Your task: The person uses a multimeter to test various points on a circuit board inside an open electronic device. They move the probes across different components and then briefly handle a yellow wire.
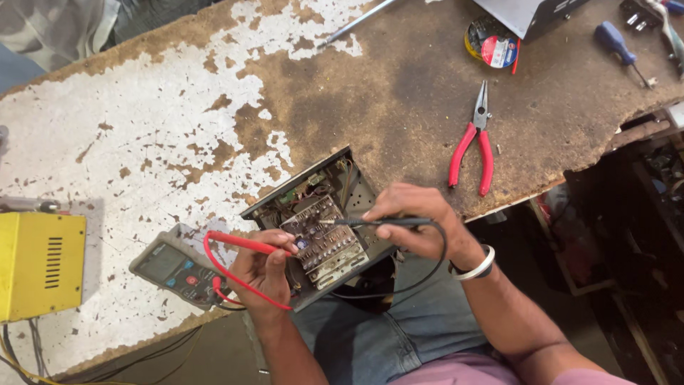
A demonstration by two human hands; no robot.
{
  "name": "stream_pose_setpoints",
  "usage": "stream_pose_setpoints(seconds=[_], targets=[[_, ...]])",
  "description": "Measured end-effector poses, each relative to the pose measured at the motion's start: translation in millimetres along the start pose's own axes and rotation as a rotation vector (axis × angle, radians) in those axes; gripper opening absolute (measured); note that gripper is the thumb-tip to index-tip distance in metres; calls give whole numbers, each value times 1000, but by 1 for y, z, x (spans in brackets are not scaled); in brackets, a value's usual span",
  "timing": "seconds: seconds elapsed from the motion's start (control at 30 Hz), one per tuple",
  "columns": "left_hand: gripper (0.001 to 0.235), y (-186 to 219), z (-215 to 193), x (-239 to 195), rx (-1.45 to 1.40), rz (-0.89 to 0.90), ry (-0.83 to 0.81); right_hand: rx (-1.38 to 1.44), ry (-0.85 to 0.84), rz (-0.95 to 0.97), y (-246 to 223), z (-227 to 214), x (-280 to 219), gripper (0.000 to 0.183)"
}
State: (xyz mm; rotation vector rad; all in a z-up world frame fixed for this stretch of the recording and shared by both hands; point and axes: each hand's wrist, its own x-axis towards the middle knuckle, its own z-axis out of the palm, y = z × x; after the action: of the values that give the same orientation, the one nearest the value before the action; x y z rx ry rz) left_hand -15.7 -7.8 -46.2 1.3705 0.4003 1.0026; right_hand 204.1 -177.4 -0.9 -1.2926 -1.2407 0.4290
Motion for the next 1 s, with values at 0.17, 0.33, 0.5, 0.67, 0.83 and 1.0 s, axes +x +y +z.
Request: stream_pose_setpoints(seconds=[0.17, 0.33, 0.5, 0.67, 0.83, 1.0], targets=[[36, 3, 1, 4, 77, 52, -62, 44, 222, -145, -31, 6, -13, 26], [41, 10, 4, 6, 135, 62, -99, 86, 121, -170, -54, 22, -24, 23], [37, 20, 9, 10, 157, 102, -152, 175, 45, -46, -50, 34, -17, 27], [33, 21, 5, 9, 224, 59, -154, 143, 154, -117, -45, 43, -19, 28], [32, 30, 10, 15, 168, 61, -197, 156, 212, 21, -38, 59, -13, 32], [27, 35, 12, 20, 235, 129, -200, 29, 192, 47, -30, 60, -10, 33]])
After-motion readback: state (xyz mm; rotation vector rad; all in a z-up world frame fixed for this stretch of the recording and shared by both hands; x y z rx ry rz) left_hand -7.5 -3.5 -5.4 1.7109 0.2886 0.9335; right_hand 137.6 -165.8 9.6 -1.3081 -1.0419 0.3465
